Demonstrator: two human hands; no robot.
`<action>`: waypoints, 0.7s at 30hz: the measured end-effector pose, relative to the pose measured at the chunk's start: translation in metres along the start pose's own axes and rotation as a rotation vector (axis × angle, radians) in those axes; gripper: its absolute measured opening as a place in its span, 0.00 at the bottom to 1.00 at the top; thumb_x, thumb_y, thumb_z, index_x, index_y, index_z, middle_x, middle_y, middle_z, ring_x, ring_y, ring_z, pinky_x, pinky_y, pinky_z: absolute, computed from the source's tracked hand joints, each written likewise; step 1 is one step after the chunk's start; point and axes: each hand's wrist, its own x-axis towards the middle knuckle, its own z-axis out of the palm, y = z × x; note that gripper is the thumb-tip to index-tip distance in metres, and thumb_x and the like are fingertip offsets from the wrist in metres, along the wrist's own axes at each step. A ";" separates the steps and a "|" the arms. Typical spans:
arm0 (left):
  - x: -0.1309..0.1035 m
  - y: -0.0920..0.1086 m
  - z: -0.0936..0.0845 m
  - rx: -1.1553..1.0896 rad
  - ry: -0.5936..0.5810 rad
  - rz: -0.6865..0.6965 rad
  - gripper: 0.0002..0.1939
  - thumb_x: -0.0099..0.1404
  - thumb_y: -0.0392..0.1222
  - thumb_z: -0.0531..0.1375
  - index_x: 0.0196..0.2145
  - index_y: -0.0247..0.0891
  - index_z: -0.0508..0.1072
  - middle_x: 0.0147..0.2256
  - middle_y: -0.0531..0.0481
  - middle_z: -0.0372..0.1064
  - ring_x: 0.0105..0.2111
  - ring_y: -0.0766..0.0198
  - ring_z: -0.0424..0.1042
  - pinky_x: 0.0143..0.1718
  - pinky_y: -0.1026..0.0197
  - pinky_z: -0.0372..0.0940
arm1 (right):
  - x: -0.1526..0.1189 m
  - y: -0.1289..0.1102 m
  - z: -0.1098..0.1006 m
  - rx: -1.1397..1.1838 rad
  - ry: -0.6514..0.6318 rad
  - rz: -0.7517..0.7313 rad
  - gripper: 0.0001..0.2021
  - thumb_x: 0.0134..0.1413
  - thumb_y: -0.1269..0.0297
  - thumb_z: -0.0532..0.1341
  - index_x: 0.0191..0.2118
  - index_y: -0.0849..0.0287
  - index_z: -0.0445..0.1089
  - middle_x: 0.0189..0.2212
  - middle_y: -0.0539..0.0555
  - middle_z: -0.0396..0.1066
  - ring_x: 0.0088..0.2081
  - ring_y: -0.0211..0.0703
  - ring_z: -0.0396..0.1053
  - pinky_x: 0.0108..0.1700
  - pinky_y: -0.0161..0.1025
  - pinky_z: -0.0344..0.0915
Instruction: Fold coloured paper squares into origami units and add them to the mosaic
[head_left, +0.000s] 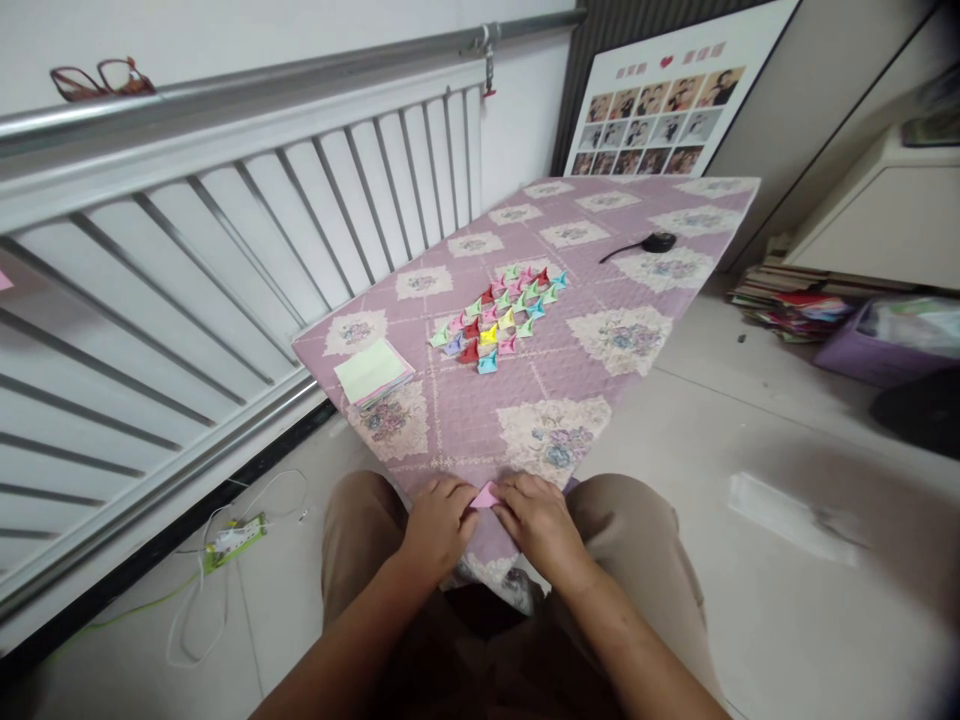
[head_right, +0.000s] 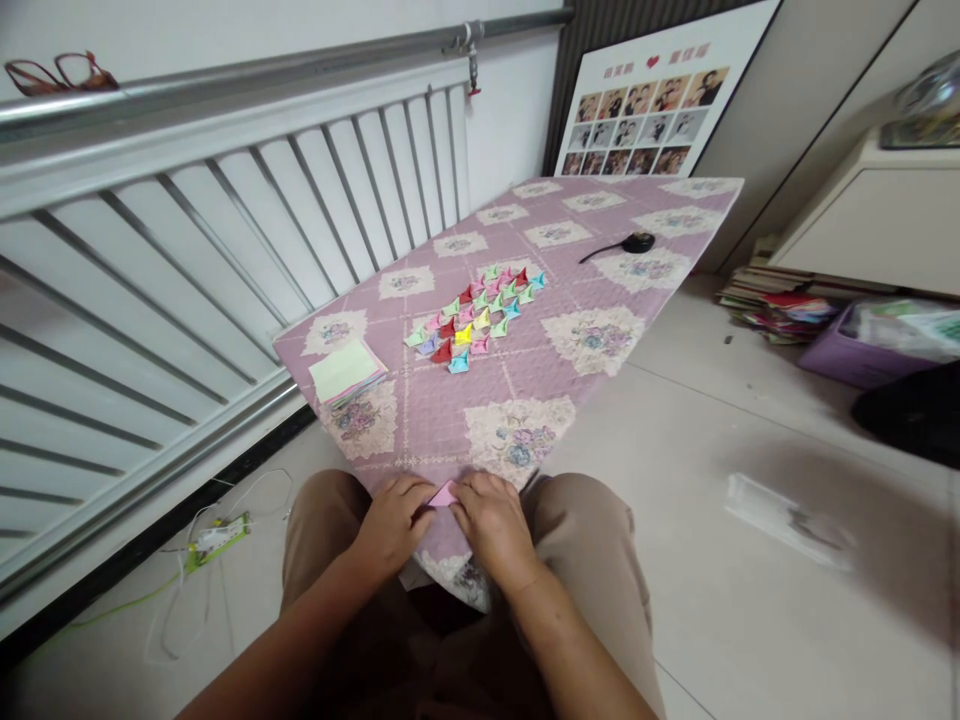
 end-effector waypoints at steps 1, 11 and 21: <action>0.003 0.002 0.001 -0.005 0.004 -0.015 0.12 0.63 0.37 0.58 0.44 0.40 0.72 0.43 0.49 0.70 0.44 0.58 0.65 0.49 0.54 0.60 | 0.000 -0.001 -0.001 0.002 0.002 0.006 0.10 0.57 0.67 0.60 0.44 0.55 0.72 0.37 0.54 0.72 0.41 0.45 0.68 0.42 0.42 0.61; 0.014 0.003 0.006 -0.011 0.001 -0.045 0.10 0.62 0.35 0.56 0.41 0.40 0.73 0.39 0.48 0.70 0.41 0.59 0.67 0.44 0.56 0.62 | 0.001 -0.004 0.003 -0.078 0.027 0.025 0.08 0.60 0.62 0.58 0.42 0.56 0.72 0.34 0.53 0.70 0.39 0.45 0.66 0.41 0.41 0.56; 0.024 0.015 0.012 -0.301 0.173 -0.086 0.09 0.61 0.31 0.55 0.36 0.39 0.73 0.37 0.50 0.69 0.41 0.62 0.67 0.46 0.57 0.63 | -0.001 0.003 0.007 -0.124 0.099 -0.041 0.11 0.64 0.65 0.52 0.40 0.58 0.72 0.29 0.53 0.70 0.34 0.42 0.66 0.40 0.39 0.59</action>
